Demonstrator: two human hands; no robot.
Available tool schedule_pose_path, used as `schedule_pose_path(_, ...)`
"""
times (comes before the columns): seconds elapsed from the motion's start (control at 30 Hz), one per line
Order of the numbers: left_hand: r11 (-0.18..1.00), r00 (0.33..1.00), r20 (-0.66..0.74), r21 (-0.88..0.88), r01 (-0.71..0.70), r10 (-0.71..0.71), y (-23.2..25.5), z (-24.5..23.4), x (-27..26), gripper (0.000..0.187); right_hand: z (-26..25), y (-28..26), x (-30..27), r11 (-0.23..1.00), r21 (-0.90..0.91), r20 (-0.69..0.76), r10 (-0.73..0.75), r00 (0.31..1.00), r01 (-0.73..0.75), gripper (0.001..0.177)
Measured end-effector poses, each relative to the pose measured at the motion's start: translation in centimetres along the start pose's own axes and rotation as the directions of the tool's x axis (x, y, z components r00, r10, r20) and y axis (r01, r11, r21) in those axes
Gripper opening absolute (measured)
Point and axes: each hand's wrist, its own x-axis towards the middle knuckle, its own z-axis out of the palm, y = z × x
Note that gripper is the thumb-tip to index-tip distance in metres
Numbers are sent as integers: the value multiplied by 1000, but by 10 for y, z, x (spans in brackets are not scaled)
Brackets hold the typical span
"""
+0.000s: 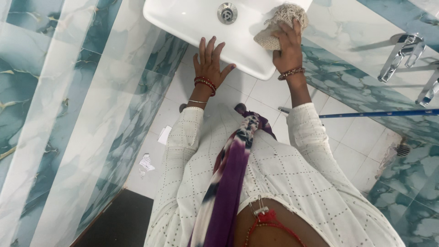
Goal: The person wipes the interior and exterior surfaces of a white sink using a cloth, including the faucet and the surrounding basin edges.
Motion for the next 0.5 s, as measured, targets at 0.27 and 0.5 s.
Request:
schedule_pose_path(0.27,1000,999,32,-9,19,-19,1,-4,2,81,-8,-51,-40,989,124,69,75,995,-83,46)
schedule_pose_path(0.5,999,999,-34,-10,-34,34,0,-2,1,80,21,30,8,991,60,-95,122,988,-117,47)
